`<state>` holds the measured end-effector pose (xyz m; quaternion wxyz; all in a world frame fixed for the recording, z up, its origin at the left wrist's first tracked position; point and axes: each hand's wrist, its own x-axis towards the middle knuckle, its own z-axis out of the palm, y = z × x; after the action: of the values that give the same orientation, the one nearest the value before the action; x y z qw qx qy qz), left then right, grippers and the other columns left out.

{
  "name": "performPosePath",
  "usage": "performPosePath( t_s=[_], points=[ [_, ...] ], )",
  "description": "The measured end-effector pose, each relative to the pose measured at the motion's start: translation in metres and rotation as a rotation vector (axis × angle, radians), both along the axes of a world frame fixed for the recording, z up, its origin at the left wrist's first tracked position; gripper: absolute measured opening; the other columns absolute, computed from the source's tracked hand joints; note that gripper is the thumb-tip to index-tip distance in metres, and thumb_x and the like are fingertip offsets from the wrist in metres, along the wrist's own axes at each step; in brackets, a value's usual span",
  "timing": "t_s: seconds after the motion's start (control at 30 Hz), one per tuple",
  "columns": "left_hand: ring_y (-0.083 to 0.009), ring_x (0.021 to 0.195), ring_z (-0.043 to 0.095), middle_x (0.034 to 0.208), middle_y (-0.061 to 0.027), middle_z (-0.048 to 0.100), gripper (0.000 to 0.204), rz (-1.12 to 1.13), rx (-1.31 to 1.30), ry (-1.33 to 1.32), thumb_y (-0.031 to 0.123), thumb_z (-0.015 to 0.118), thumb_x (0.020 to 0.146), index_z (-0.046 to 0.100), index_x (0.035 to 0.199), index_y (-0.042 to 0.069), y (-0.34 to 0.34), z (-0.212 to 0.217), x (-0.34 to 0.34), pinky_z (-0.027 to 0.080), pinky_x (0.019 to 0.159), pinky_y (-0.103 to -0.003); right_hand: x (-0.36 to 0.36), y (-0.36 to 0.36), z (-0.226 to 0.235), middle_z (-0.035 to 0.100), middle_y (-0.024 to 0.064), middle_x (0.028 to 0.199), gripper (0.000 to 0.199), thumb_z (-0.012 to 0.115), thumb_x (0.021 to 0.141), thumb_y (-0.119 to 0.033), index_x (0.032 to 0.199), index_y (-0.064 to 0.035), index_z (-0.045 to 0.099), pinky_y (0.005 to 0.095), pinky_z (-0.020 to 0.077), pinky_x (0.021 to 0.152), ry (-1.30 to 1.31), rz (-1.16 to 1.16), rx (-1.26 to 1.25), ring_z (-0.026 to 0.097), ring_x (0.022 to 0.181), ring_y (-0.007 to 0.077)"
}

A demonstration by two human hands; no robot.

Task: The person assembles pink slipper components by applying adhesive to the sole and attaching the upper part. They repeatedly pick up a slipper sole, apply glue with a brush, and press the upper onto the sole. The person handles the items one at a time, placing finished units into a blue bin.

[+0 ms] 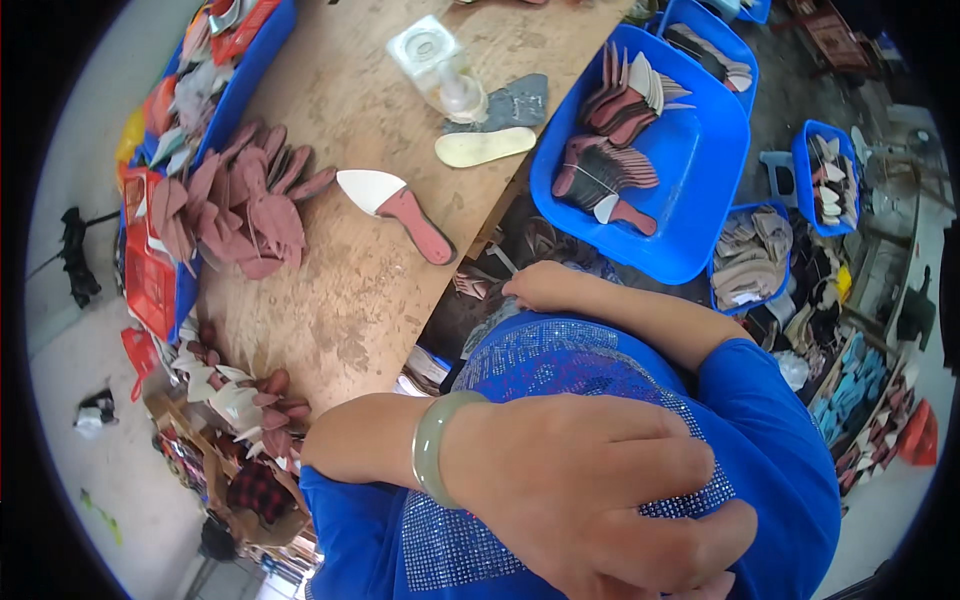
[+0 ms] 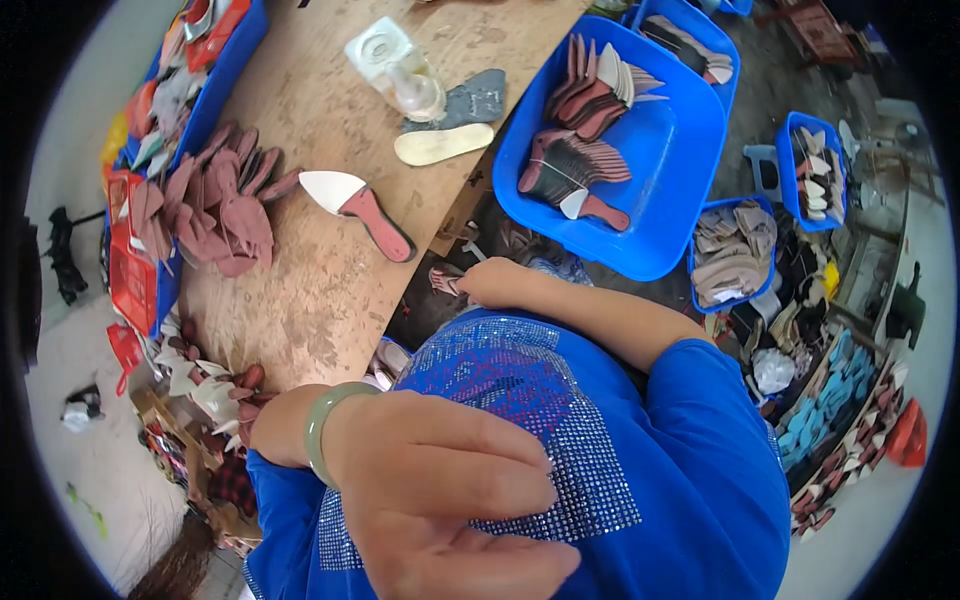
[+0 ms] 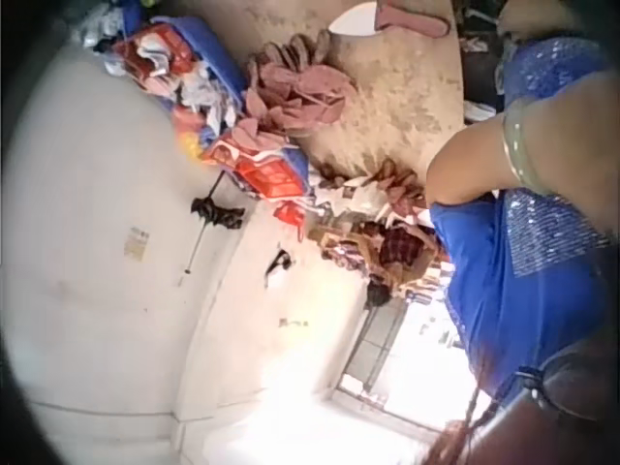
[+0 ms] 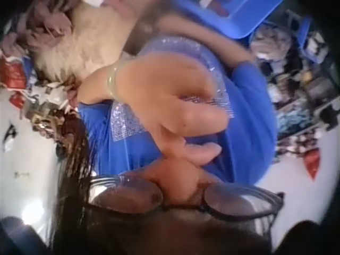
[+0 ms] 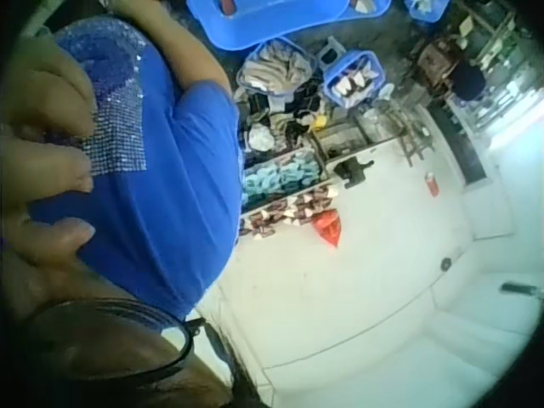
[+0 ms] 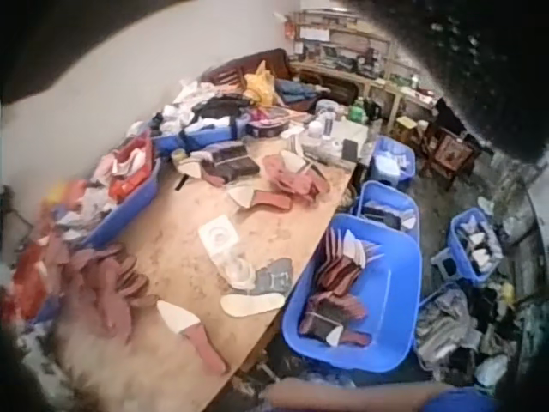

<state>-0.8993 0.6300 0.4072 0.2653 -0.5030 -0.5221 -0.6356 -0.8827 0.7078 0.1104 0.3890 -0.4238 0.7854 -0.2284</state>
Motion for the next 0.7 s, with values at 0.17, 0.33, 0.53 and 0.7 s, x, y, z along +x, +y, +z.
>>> performPosePath(
  t_s=[0.17, 0.33, 0.53, 0.7],
  points=[
    [-0.0217, 0.073, 0.054, 0.105, -0.0084, 0.055, 0.036, -0.106, -0.119, 0.057, 0.016, 0.067, 0.078, 0.054, 0.111, 0.015, -0.032, 0.001, -0.022, 0.046, 0.054, -0.028, 0.004, -0.012, -0.001, 0.067, 0.0155, 0.092, 0.025, 0.061, 0.082, -0.025, 0.101, -0.0084, 0.063, 0.0459, 0.0505, 0.075, 0.002, -0.069, -0.039, 0.064, 0.088, 0.0345],
    [-0.0217, 0.072, 0.06, 0.096, -0.0088, 0.061, 0.033, 0.085, -0.484, -0.401, 0.014, 0.075, 0.074, 0.058, 0.103, 0.009, -0.093, -0.028, -0.016, 0.048, 0.058, -0.03, 0.0, -0.016, 0.008, 0.068, 0.0171, 0.09, 0.03, 0.054, 0.085, -0.035, 0.096, -0.01, 0.066, 0.0467, 0.051, 0.072, -0.016, -0.169, -0.131, 0.066, 0.085, 0.035],
    [-0.0215, 0.075, 0.062, 0.097, -0.0089, 0.061, 0.028, 0.5, -0.745, -0.869, 0.008, 0.065, 0.083, 0.057, 0.109, 0.007, -0.16, -0.122, 0.054, 0.051, 0.066, -0.032, -0.039, -0.063, 0.009, 0.065, 0.0205, 0.104, 0.056, 0.064, 0.08, -0.043, 0.12, -0.0044, 0.056, 0.0429, 0.0499, 0.078, -0.094, -0.413, -0.084, 0.063, 0.097, 0.035],
    [-0.0175, 0.076, 0.062, 0.093, -0.0083, 0.063, 0.031, 0.773, -0.601, -1.283, 0.01, 0.061, 0.088, 0.056, 0.119, 0.006, -0.2, -0.159, 0.127, 0.051, 0.069, -0.03, -0.054, -0.132, -0.036, 0.053, 0.0303, 0.121, 0.107, 0.078, 0.067, -0.047, 0.141, 0.0084, 0.023, 0.044, 0.0458, 0.091, 0.138, -0.654, -0.075, 0.056, 0.108, 0.0421]
  ],
)
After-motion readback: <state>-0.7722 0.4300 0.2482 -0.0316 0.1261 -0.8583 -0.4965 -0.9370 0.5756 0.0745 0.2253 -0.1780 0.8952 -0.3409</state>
